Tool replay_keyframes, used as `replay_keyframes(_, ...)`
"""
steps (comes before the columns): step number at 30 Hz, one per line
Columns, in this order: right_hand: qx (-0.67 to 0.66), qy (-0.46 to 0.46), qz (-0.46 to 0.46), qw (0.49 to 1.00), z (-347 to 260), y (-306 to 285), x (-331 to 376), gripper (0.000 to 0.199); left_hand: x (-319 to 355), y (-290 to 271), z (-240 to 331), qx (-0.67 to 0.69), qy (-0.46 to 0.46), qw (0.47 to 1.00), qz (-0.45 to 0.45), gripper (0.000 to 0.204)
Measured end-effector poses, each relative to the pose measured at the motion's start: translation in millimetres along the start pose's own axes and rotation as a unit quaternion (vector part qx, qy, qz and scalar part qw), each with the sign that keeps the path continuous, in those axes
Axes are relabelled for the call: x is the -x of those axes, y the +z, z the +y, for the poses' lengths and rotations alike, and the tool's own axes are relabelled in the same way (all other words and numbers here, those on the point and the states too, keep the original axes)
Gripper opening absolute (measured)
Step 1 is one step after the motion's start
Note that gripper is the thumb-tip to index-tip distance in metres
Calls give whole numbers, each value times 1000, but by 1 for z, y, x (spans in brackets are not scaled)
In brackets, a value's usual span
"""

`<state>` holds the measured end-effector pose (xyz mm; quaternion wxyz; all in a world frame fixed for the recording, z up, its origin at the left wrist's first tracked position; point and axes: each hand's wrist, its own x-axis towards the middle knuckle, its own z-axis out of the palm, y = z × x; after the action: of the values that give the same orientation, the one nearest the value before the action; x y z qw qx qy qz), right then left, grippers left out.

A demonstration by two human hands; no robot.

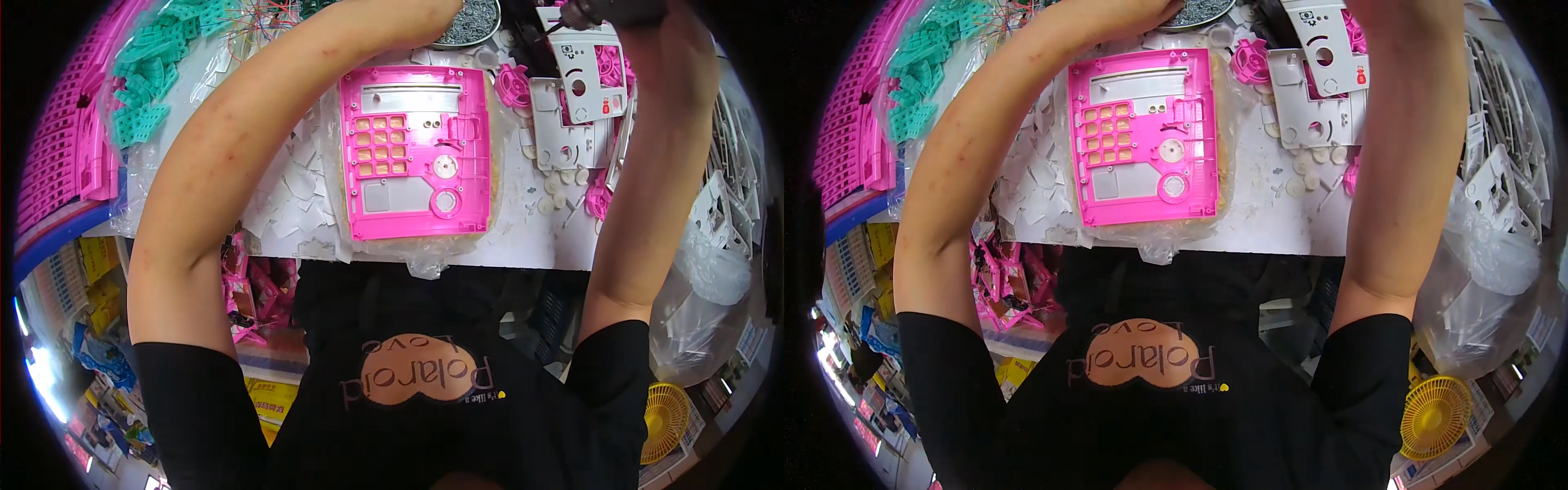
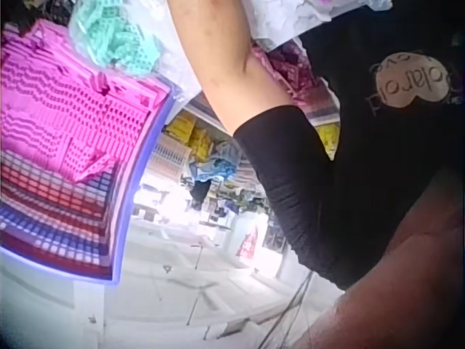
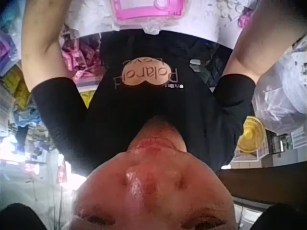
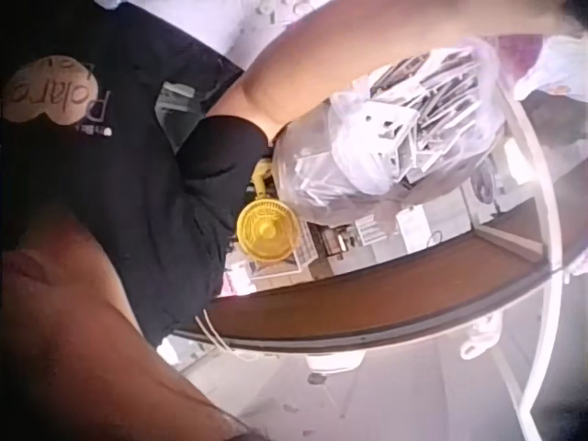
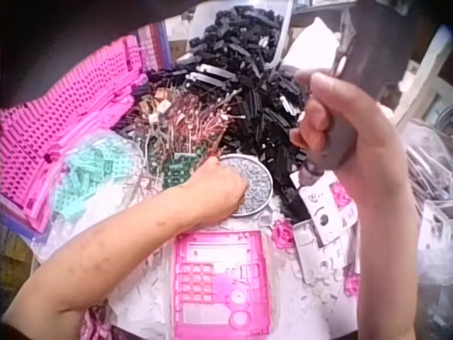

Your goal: Assemble a toy cash register by installing components, circuit boards, and securing them with a power screwdriver.

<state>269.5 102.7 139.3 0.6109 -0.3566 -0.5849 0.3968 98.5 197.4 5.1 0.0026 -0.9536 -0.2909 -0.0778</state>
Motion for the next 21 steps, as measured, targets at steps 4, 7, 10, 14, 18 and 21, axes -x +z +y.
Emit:
replay_keyframes(4,-19,19,20,999,-5,9,16,36,1,0,4,41,16,999,23,20)
replay_keyframes(7,-38,30,20,999,-11,14,23,36,4,-5,8,59,31,997,39,20)
replay_keyframes(10,-12,-30,-16,999,8,-2,21,35,-2,-2,5,59,3,994,88,21)
replay_keyframes(14,-33,21,33,999,-2,14,26,33,-9,-5,2,42,-16,997,63,24)
replay_keyframes(18,-34,78,21,996,-23,24,41,27,21,-56,27,175,-13,982,71,29)
replay_keyframes(21,-111,63,-103,986,2,-5,70,33,89,-49,66,169,47,961,213,15)
